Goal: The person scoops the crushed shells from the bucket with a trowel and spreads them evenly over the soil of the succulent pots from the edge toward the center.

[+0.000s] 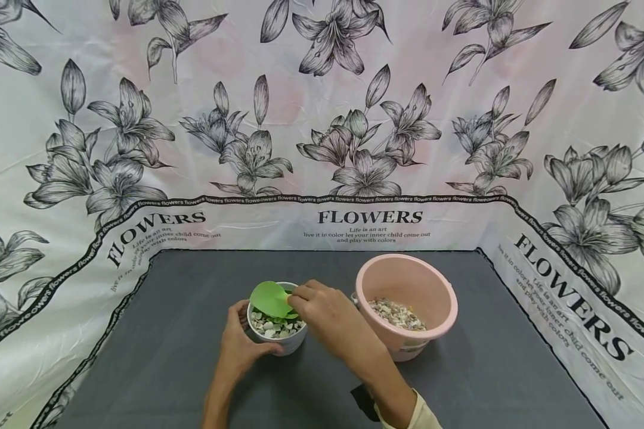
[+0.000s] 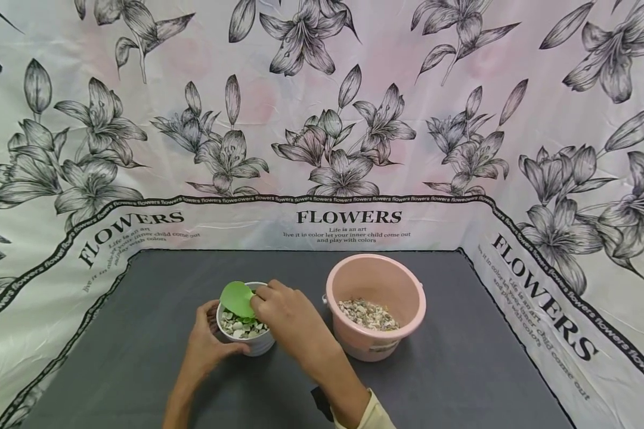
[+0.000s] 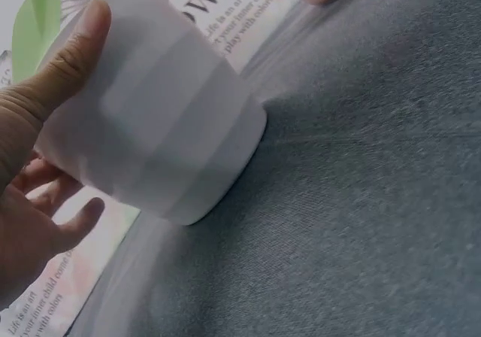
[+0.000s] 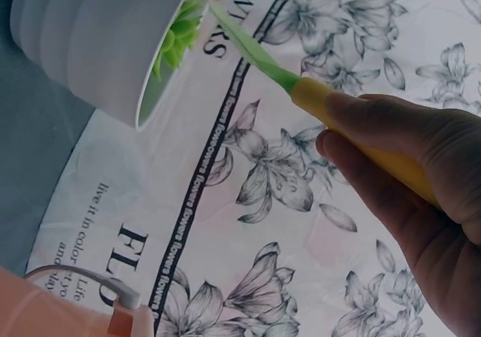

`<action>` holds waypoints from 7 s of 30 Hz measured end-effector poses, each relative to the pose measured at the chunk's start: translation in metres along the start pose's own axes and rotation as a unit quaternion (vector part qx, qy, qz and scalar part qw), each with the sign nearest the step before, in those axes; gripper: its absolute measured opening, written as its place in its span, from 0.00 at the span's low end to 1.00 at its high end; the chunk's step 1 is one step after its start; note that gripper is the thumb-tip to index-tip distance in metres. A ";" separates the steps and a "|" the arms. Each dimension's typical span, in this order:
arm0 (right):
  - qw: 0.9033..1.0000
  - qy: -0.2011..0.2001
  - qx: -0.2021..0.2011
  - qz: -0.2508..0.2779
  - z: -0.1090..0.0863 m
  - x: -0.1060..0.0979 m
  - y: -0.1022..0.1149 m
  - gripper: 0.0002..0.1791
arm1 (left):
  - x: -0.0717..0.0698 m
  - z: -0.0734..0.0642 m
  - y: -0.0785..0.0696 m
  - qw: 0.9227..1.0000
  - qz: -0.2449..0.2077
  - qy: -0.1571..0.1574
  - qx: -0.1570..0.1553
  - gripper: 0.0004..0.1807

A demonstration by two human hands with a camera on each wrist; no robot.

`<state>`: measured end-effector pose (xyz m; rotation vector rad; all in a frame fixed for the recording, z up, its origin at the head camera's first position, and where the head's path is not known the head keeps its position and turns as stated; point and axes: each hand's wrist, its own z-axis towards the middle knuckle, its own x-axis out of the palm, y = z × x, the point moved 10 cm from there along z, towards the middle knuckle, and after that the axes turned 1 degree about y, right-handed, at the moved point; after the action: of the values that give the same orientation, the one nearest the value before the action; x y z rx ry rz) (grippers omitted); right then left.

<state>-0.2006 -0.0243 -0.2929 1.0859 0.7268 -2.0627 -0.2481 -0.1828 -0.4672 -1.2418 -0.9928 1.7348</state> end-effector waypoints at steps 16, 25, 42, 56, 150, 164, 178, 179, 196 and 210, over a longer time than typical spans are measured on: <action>0.995 -0.073 0.037 0.063 -0.022 -0.023 -0.023 0.15 | 0.000 -0.009 -0.007 0.998 0.053 -0.032 0.020 0.66; 0.989 -0.090 0.070 0.095 -0.036 -0.032 -0.042 0.17 | 0.000 -0.015 0.000 0.997 0.067 -0.038 -0.012 0.67; 0.975 -0.103 0.121 0.156 -0.054 -0.039 -0.066 0.13 | 0.002 -0.009 -0.008 0.996 0.087 -0.016 -0.017 0.66; 0.970 -0.121 0.124 0.170 -0.066 -0.044 -0.076 0.14 | 0.002 -0.012 -0.005 0.996 0.082 -0.013 -0.014 0.66; 0.884 0.056 0.433 0.165 -0.165 0.025 -0.214 0.04 | 0.175 -0.009 -0.138 0.957 0.109 0.189 0.193 0.48; 0.862 0.044 0.469 0.187 -0.180 0.002 -0.215 0.11 | 0.175 -0.010 -0.134 0.961 0.102 0.173 0.188 0.49; 0.824 0.029 0.524 0.214 -0.208 -0.017 -0.223 0.13 | 0.174 -0.011 -0.127 0.965 0.097 0.168 0.177 0.47; 0.821 0.030 0.528 0.216 -0.210 -0.017 -0.224 0.13 | 0.174 -0.011 -0.126 0.965 0.096 0.167 0.178 0.47; 0.786 0.016 0.564 0.252 -0.229 -0.017 -0.224 0.17 | 0.175 -0.013 -0.124 0.964 0.090 0.171 0.183 0.48; 0.785 -0.006 0.548 0.288 -0.217 -0.021 -0.217 0.21 | 0.164 -0.013 -0.120 0.962 0.110 0.176 0.179 0.50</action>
<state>-0.2586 0.2730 -0.3478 1.5954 -0.9102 -1.8316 -0.2565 0.0151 -0.4213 -1.3902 -0.3261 1.6833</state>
